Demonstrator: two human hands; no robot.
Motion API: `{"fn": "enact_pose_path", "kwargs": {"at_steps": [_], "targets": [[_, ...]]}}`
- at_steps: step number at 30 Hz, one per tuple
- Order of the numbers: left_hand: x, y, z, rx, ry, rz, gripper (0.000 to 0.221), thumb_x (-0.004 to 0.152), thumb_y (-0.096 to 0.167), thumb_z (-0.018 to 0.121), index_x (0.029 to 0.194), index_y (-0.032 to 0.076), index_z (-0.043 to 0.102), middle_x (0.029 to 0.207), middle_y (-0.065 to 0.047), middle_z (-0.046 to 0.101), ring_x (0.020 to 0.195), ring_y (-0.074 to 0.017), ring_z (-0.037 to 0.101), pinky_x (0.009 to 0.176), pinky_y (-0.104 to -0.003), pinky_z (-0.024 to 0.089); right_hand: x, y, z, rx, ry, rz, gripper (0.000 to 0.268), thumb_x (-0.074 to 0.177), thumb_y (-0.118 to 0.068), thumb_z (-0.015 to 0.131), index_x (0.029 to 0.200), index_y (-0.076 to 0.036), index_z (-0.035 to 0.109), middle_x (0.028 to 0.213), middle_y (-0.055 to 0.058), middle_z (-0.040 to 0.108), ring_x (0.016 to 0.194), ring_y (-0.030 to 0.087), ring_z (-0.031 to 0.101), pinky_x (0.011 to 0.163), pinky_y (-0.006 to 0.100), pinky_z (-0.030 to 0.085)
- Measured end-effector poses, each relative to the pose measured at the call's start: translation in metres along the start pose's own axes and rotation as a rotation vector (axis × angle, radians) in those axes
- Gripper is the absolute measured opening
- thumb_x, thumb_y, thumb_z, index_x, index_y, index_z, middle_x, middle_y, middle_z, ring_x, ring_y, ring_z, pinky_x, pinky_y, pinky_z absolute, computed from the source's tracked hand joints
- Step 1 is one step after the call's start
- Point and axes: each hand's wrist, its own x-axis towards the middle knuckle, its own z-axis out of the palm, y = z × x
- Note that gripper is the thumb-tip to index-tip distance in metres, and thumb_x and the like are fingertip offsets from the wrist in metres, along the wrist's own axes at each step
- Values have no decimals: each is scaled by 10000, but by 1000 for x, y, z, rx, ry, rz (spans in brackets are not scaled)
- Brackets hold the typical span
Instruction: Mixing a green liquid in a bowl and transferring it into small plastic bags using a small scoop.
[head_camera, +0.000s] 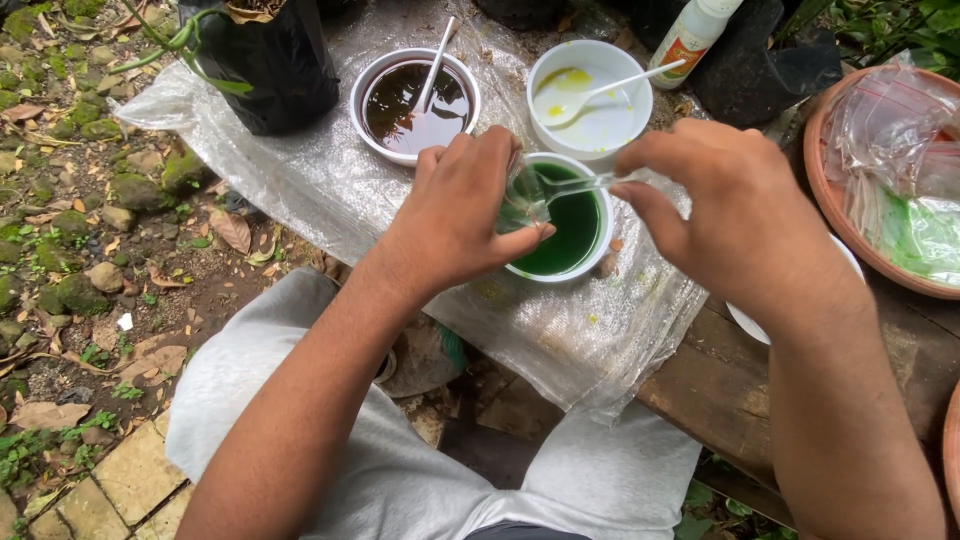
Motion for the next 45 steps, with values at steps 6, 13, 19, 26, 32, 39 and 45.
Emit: {"fn": "enact_pose_path", "kwargs": {"at_steps": [6, 13, 19, 26, 32, 39, 45], "targets": [[-1, -5, 9, -15, 130, 113, 578, 836, 420, 842, 1103, 101, 440, 1015, -68, 575, 926, -239, 549, 929, -488, 413, -4, -23, 17, -177, 80, -85, 142, 974, -187, 810, 1082, -101, 775, 810, 23, 618, 662, 187, 501, 745, 353, 420], [-2, 0, 8, 9, 143, 144, 496, 871, 424, 780, 1076, 108, 458, 974, -61, 564, 887, -237, 554, 927, -465, 398, -3, -33, 25, -82, 215, -287, 137, 985, -100, 807, 1096, -43, 749, 805, 64, 546, 711, 243, 480, 661, 394, 335], [-3, -3, 6, -3, 152, 157, 471, 896, 455, 717, 1075, 104, 460, 919, -51, 532, 840, -232, 512, 907, -455, 389, 2, -41, 17, 507, 118, -54, 148, 936, -90, 757, 1075, -40, 745, 917, 72, 769, 746, 126, 665, 637, 244, 523], [-7, -1, 0, -83, 163, 151, 473, 874, 403, 772, 1085, 108, 469, 978, -59, 599, 892, -226, 583, 914, -467, 441, -2, -41, 5, 753, 285, 0, 149, 1005, -72, 696, 1106, 37, 712, 911, 132, 747, 784, 148, 699, 698, 230, 560], [-9, -1, -15, -121, 115, 101, 431, 884, 391, 781, 1007, 137, 455, 875, 0, 539, 780, -162, 519, 893, -422, 457, -20, -14, 1, 995, 469, 178, 181, 1077, -142, 639, 1164, 18, 639, 864, 125, 692, 781, 173, 701, 762, 284, 604], [-19, -8, -46, -339, 8, 106, 412, 889, 281, 746, 1085, 35, 479, 875, -151, 617, 899, -351, 665, 924, -576, 488, -43, 47, 69, 1478, 660, 457, 169, 1082, -225, 609, 1166, -84, 651, 781, 51, 699, 760, 131, 739, 810, 247, 629], [-20, -19, -52, -333, -166, 66, 456, 847, 314, 761, 1090, 22, 509, 870, -160, 620, 864, -324, 674, 877, -514, 536, -46, 40, 112, 1439, 571, 573, 141, 1067, -178, 610, 1112, -50, 651, 776, 109, 718, 722, 181, 731, 748, 275, 600]]}}
